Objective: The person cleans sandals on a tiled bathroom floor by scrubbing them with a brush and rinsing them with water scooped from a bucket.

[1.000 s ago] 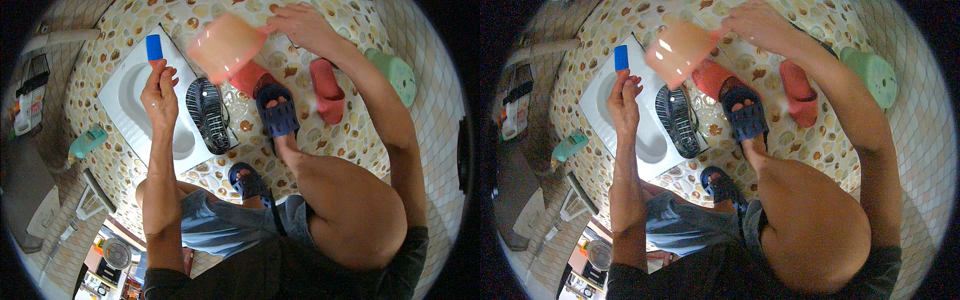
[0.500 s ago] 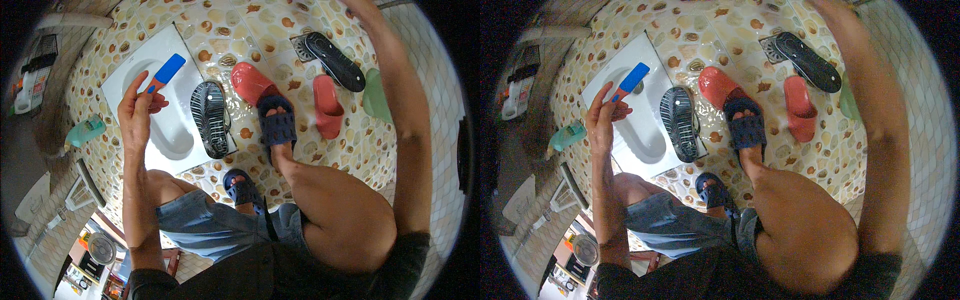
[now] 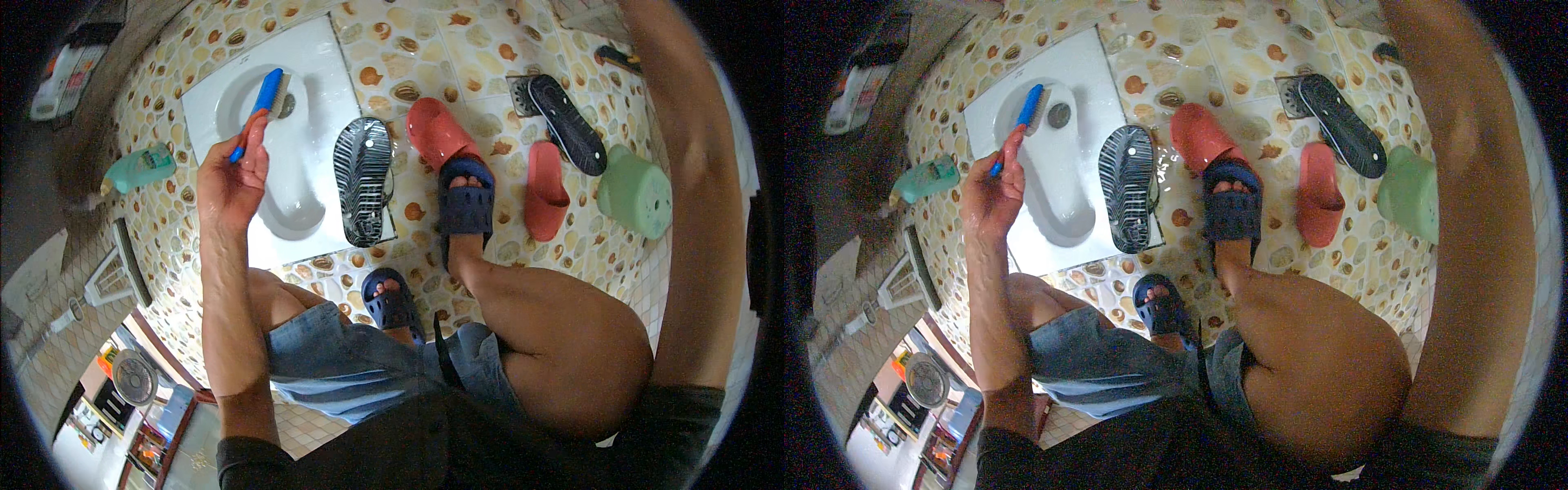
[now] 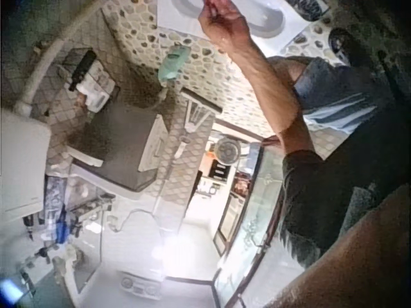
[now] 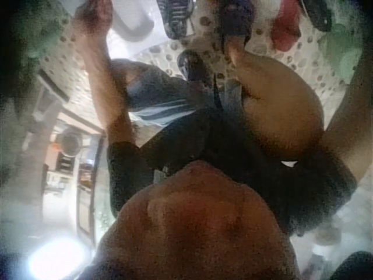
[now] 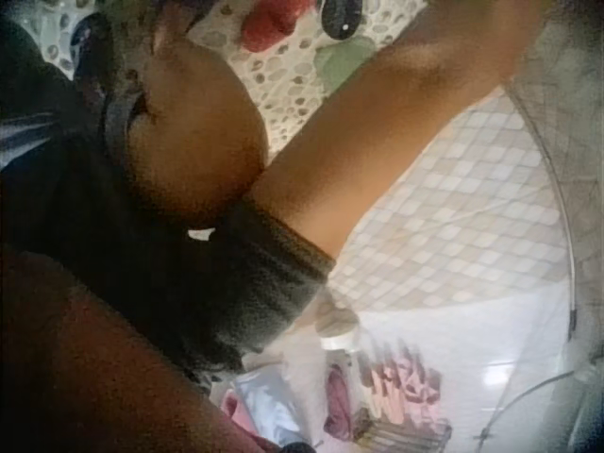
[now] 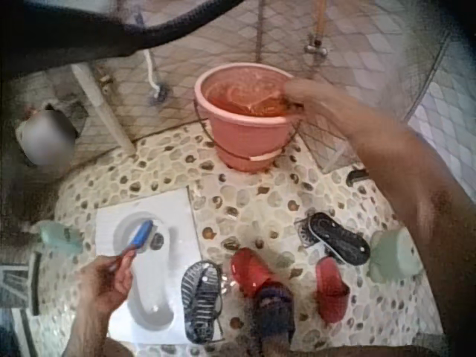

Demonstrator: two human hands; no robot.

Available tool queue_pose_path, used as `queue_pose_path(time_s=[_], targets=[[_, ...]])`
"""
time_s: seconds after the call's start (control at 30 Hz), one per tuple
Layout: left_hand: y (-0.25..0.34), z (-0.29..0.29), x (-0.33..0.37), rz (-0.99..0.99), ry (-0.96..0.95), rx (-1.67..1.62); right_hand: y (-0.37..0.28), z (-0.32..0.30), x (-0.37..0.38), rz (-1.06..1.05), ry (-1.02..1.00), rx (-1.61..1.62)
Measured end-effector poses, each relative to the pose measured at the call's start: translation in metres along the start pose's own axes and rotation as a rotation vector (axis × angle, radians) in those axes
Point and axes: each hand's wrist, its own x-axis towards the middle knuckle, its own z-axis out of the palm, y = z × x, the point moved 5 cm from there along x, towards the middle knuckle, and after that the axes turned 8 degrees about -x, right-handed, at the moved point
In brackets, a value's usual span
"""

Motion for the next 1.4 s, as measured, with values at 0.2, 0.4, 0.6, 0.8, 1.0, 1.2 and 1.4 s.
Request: queue_pose_path(time_s=[0.2, 0.4, 0.6, 0.8, 1.0, 1.2, 1.4], targets=[[-0.007, -0.001, 0.011, -0.041, -0.072, -0.22, 0.051, -0.039, -0.014, 0.246, -0.209, 0.665], [-0.019, 0.003, 0.019, 0.053, 0.175, 0.292, 0.084, -0.109, -0.122, 0.362, -0.198, 0.256], [-0.024, -0.019, 0.008, -0.071, 0.25, 0.815, 0.025, -0.006, -0.267, 0.477, -0.415, 0.421], [-0.031, -0.027, 0.005, -0.175, 0.177, 1.7, -0.011, 0.075, -0.322, 0.202, -0.702, 0.08], [-0.034, -0.024, 0.008, -0.108, 0.12, 1.87, -0.003, 0.074, -0.328, 0.154, -0.664, -0.073], [-0.026, -0.032, 0.007, -0.139, 0.091, 1.946, -0.018, 0.061, -0.317, 0.136, -0.565, -0.11], [-0.039, -0.035, 0.006, -0.16, 0.057, 1.988, -0.037, 0.063, -0.309, -0.005, -0.542, -0.249]])
